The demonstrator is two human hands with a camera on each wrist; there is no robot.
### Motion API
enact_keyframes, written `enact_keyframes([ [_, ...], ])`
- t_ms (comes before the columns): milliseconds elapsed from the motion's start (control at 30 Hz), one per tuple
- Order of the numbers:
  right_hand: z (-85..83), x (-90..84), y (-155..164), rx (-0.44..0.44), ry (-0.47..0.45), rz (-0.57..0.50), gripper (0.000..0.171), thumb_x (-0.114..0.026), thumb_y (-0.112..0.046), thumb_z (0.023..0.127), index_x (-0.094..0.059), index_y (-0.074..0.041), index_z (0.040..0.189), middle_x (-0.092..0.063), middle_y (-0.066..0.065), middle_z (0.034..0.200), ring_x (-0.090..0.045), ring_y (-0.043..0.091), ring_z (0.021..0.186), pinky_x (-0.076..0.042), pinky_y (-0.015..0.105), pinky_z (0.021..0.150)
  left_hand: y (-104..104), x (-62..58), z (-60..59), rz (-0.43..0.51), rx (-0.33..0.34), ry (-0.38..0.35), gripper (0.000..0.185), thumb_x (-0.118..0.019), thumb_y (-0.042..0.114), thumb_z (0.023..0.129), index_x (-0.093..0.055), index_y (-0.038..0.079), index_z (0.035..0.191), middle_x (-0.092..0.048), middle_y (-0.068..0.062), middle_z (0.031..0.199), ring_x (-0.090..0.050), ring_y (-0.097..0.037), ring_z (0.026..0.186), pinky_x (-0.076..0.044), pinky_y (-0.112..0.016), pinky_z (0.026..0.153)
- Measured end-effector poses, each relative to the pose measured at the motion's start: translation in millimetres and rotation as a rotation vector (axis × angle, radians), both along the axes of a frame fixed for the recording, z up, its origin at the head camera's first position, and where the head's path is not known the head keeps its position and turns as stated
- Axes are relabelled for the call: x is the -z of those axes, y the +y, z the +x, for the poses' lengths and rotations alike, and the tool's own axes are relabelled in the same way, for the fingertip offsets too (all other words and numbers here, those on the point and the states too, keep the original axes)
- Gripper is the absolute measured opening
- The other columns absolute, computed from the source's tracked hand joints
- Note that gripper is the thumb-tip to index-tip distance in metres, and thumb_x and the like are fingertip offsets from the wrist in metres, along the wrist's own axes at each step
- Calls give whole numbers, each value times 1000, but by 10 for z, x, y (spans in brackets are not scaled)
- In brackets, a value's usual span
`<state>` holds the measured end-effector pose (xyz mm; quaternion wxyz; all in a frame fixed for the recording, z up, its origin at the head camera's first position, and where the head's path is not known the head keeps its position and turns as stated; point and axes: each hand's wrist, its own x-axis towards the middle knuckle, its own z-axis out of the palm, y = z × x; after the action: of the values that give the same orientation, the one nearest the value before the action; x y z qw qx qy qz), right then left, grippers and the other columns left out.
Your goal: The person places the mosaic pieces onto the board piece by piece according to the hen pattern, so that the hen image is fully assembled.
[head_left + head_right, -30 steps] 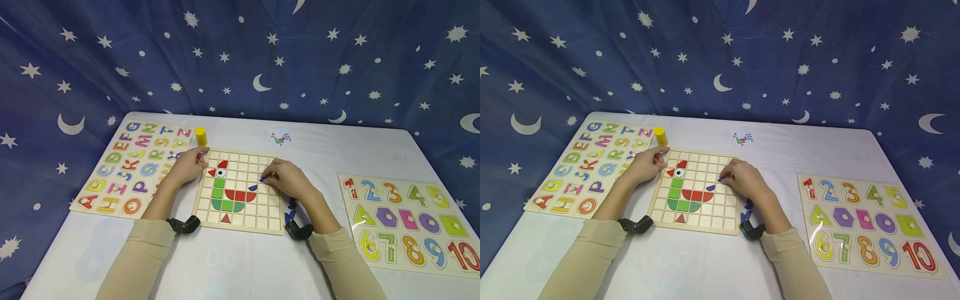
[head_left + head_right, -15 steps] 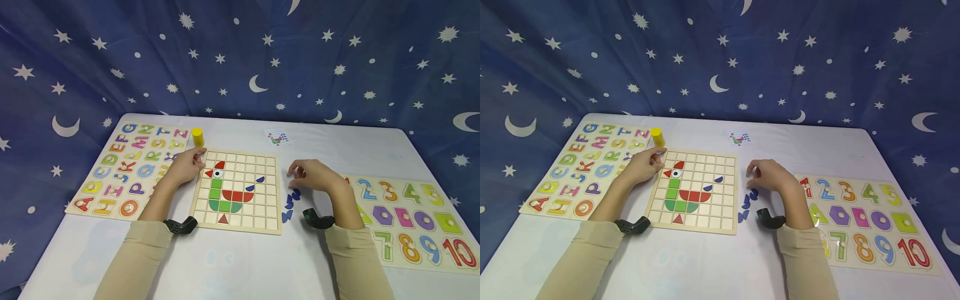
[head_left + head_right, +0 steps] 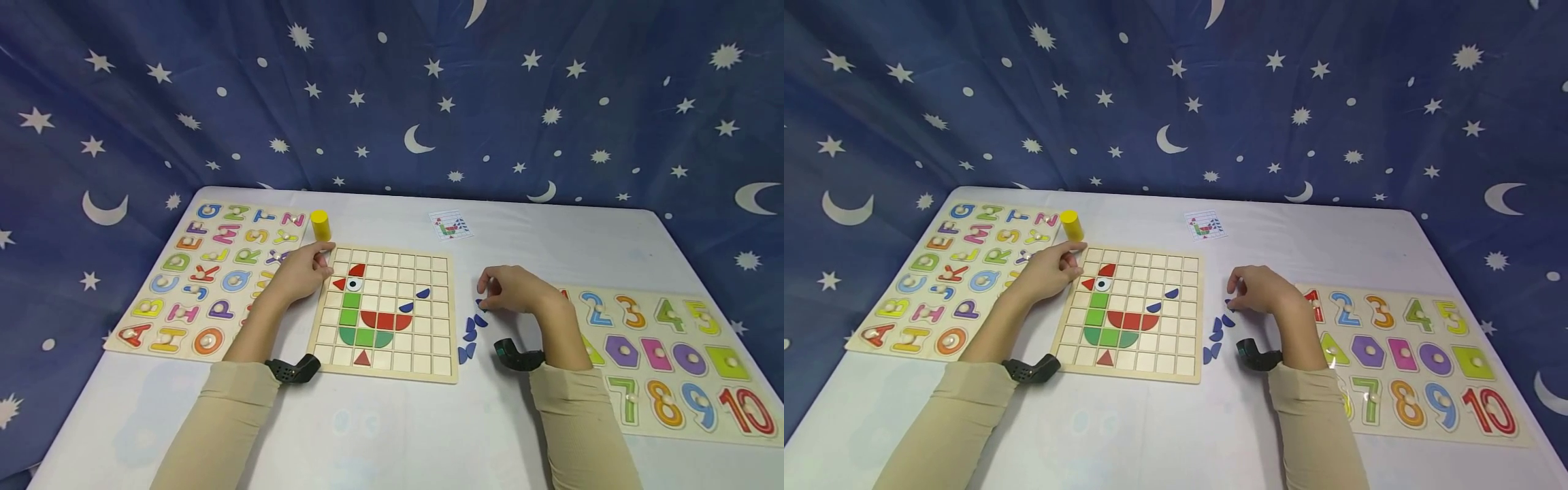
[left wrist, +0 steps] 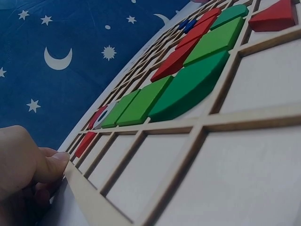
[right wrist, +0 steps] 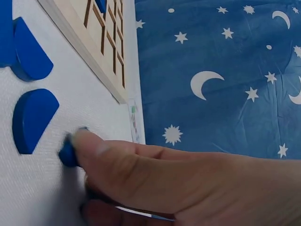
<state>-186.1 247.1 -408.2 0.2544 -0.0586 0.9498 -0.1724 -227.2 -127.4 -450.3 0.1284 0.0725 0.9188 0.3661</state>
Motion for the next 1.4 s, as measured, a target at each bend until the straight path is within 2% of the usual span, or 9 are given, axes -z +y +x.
enact_keyframes([
  [200,-7,16,-65,4,79,-8,20,-68,-9,85,-63,-10,104,-62,7,87,-54,19,77,-43,31,69,0,2,2,0,1,4,49,-57,13,92,-46,15,140,-50,-5,91,-47,-20,83,-37,-33,75],
  [333,-5,19,-134,16,106,-2,17,-64,-5,84,-65,-10,101,-65,9,93,-55,21,80,-47,33,73,-3,3,-3,-3,-2,4,49,-57,14,92,-46,15,140,-50,-5,91,-47,-21,82,-37,-33,74],
  [600,-17,30,-211,-12,178,10,13,-63,-3,83,-68,-8,95,-66,8,90,-55,21,80,-48,38,79,-1,9,-7,-5,-10,-3,49,-57,14,92,-46,15,140,-49,-5,91,-47,-21,83,-36,-33,75],
  [900,-14,46,-232,10,156,6,14,-65,-6,82,-65,-8,96,-63,8,87,-54,21,79,-46,34,74,-1,12,-7,-3,-9,5,49,-58,13,92,-46,14,139,-49,-5,91,-47,-20,83,-37,-33,75],
  [1100,-20,42,-220,-20,234,-62,13,-64,-7,86,-65,-7,100,-64,9,89,-54,20,79,-46,34,74,0,15,-7,3,-8,11,49,-58,13,92,-47,14,139,-50,-5,90,-47,-20,82,-37,-33,75],
  [1233,-21,47,-243,-26,295,-103,5,-69,-12,84,-67,-9,89,-63,4,80,-53,18,72,-44,31,67,-1,15,-1,4,-10,8,49,-58,13,92,-46,14,140,-50,-5,90,-47,-20,82,-37,-33,74],
  [1400,-17,73,-288,1,345,-144,9,-74,-18,82,-67,-14,81,-65,-1,72,-53,14,65,-42,28,63,-2,23,0,3,-11,12,49,-58,14,92,-46,15,139,-49,-5,90,-47,-21,82,-37,-33,74],
])
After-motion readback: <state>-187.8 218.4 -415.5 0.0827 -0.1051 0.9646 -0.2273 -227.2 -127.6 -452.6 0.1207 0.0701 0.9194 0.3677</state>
